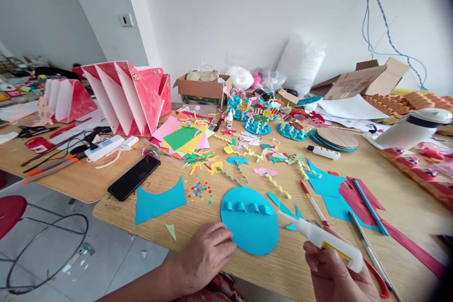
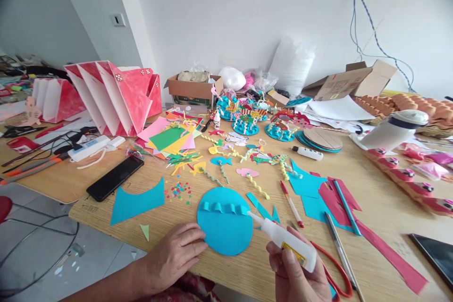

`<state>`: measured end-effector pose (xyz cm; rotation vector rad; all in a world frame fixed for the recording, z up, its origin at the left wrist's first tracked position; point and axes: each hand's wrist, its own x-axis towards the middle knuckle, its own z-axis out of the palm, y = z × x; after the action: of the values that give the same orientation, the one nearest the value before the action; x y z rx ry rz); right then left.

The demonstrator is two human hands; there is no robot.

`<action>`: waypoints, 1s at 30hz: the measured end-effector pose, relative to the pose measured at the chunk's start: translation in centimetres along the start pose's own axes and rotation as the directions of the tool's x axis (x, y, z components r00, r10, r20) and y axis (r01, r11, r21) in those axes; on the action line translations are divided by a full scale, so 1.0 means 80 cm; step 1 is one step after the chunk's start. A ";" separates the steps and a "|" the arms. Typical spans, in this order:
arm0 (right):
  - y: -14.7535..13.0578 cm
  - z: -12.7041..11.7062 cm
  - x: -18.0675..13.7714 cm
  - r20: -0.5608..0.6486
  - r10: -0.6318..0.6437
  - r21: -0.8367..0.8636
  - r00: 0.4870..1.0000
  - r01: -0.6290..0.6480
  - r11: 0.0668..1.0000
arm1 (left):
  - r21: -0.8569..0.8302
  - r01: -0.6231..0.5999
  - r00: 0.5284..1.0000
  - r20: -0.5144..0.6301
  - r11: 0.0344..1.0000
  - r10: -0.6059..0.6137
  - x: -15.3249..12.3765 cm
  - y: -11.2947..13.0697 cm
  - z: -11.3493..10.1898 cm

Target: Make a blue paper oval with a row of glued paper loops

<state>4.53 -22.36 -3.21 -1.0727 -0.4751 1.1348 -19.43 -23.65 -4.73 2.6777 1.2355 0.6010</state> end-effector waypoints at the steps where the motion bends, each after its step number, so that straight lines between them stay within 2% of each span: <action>1: 0.000 -0.001 -0.001 -0.004 -0.002 -0.028 1.000 0.001 1.000 | 0.015 -0.004 1.000 -0.010 1.000 0.004 -0.002 -0.001 0.001; 5: -0.003 -0.001 -0.004 0.003 -0.042 -0.127 0.999 0.042 0.991 | 0.053 -0.030 0.999 -0.033 0.998 0.032 -0.010 -0.003 0.006; 10: -0.004 0.011 -0.004 0.042 -0.123 -0.197 0.991 0.129 0.972 | 0.027 -0.040 0.999 0.028 0.999 0.039 -0.013 -0.003 0.015; 17: 0.003 0.010 0.001 0.027 -0.085 -0.107 0.996 0.088 0.990 | 0.000 -0.070 0.995 0.071 0.998 0.069 0.005 0.007 0.008; 22: 0.009 0.004 0.008 0.034 -0.050 -0.014 0.998 0.050 0.999 | -0.011 -0.058 0.996 0.060 0.998 0.059 0.009 0.011 0.009; 27: 0.010 0.009 0.011 0.007 -0.007 0.016 1.000 0.007 1.000 | -0.003 -0.015 0.998 0.065 1.000 0.015 0.007 0.013 0.015; 30: 0.008 0.013 0.010 0.027 -0.036 -0.003 0.999 0.036 0.999 | 0.007 -0.018 0.998 0.055 1.000 0.018 0.006 0.014 0.016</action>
<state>3.73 -21.17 -3.50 -1.0494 -0.5162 1.1179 -17.87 -23.97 -5.42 2.6953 1.2031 0.5217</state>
